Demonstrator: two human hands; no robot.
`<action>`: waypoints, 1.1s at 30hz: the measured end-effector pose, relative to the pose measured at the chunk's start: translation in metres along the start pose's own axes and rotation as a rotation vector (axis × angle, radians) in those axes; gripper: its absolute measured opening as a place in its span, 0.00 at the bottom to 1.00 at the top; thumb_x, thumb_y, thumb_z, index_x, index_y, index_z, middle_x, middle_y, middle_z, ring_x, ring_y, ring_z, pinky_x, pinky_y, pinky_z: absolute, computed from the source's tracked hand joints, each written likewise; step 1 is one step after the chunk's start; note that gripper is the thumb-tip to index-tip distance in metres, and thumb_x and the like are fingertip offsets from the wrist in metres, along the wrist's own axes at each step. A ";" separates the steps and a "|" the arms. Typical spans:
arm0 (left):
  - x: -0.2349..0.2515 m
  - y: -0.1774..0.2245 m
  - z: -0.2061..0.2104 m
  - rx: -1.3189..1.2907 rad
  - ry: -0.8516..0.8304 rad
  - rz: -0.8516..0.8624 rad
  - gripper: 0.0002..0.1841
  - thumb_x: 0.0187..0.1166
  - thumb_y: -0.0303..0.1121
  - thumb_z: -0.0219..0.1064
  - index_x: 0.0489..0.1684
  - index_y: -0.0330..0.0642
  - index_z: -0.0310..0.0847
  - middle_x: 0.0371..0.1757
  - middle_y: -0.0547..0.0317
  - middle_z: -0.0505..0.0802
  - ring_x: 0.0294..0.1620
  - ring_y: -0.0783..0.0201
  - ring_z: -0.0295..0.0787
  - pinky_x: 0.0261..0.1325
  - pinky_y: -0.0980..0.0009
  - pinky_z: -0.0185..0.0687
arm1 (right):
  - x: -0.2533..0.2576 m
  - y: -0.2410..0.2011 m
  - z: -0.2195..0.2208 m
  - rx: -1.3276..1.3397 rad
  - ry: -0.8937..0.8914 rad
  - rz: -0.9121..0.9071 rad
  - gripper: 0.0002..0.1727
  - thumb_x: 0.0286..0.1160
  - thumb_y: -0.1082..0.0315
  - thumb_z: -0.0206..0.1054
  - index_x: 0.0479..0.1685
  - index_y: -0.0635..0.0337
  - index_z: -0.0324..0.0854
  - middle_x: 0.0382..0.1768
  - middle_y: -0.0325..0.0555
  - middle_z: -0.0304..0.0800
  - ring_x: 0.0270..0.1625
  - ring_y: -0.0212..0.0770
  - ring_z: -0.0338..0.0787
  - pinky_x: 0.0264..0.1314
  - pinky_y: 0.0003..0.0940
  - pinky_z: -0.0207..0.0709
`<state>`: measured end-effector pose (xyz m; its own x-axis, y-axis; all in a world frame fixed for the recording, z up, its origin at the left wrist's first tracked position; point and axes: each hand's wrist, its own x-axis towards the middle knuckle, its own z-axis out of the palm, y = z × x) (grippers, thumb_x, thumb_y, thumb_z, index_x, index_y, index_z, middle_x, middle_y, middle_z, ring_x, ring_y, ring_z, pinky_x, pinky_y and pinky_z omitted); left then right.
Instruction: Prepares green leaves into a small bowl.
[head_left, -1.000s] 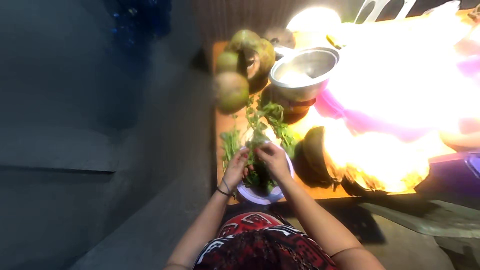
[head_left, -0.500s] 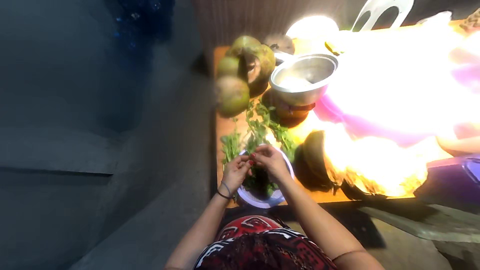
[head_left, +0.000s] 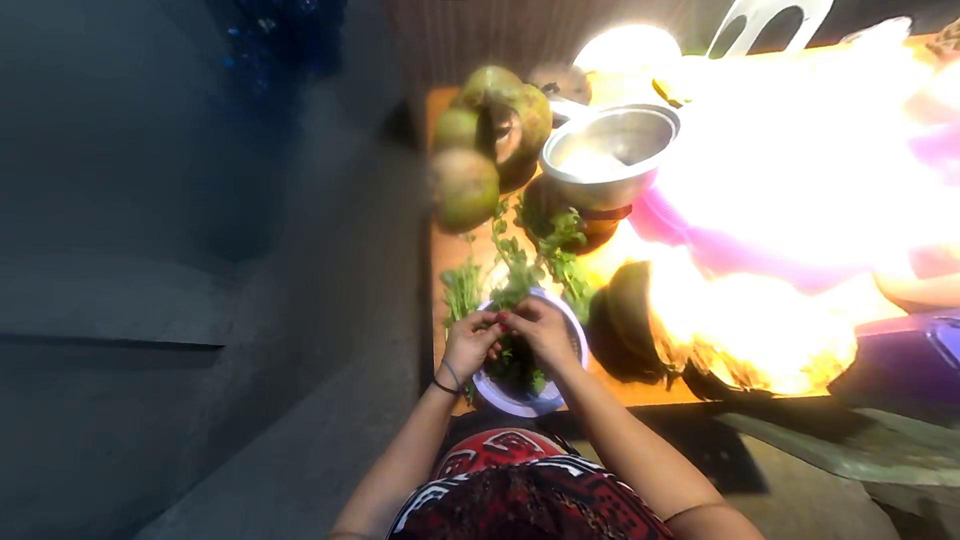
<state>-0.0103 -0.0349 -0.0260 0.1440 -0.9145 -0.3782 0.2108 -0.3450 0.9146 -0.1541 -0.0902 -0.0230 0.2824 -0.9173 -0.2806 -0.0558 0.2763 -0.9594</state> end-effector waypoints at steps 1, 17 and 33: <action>0.000 -0.001 0.001 -0.040 0.012 -0.014 0.07 0.79 0.21 0.68 0.51 0.35 0.87 0.32 0.56 0.92 0.20 0.71 0.82 0.25 0.78 0.81 | -0.002 -0.002 0.001 -0.014 0.006 -0.020 0.04 0.71 0.72 0.77 0.38 0.61 0.89 0.33 0.40 0.91 0.32 0.31 0.87 0.38 0.29 0.85; 0.004 0.004 -0.004 -0.324 0.054 -0.054 0.06 0.87 0.25 0.60 0.52 0.41 0.81 0.33 0.58 0.90 0.23 0.72 0.83 0.23 0.80 0.80 | -0.004 0.000 0.008 0.357 0.008 0.052 0.08 0.75 0.81 0.69 0.46 0.64 0.89 0.40 0.46 0.96 0.38 0.37 0.94 0.49 0.33 0.91; -0.003 0.008 -0.008 -0.268 -0.063 -0.023 0.09 0.81 0.20 0.64 0.49 0.43 0.86 0.38 0.62 0.91 0.30 0.73 0.84 0.33 0.78 0.83 | -0.004 -0.001 0.000 0.099 0.004 -0.234 0.14 0.78 0.72 0.59 0.59 0.56 0.83 0.50 0.37 0.90 0.50 0.29 0.89 0.55 0.29 0.84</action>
<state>-0.0014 -0.0336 -0.0190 0.0778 -0.9213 -0.3810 0.4633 -0.3050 0.8321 -0.1549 -0.0872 -0.0207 0.2726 -0.9608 -0.0516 0.1045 0.0829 -0.9911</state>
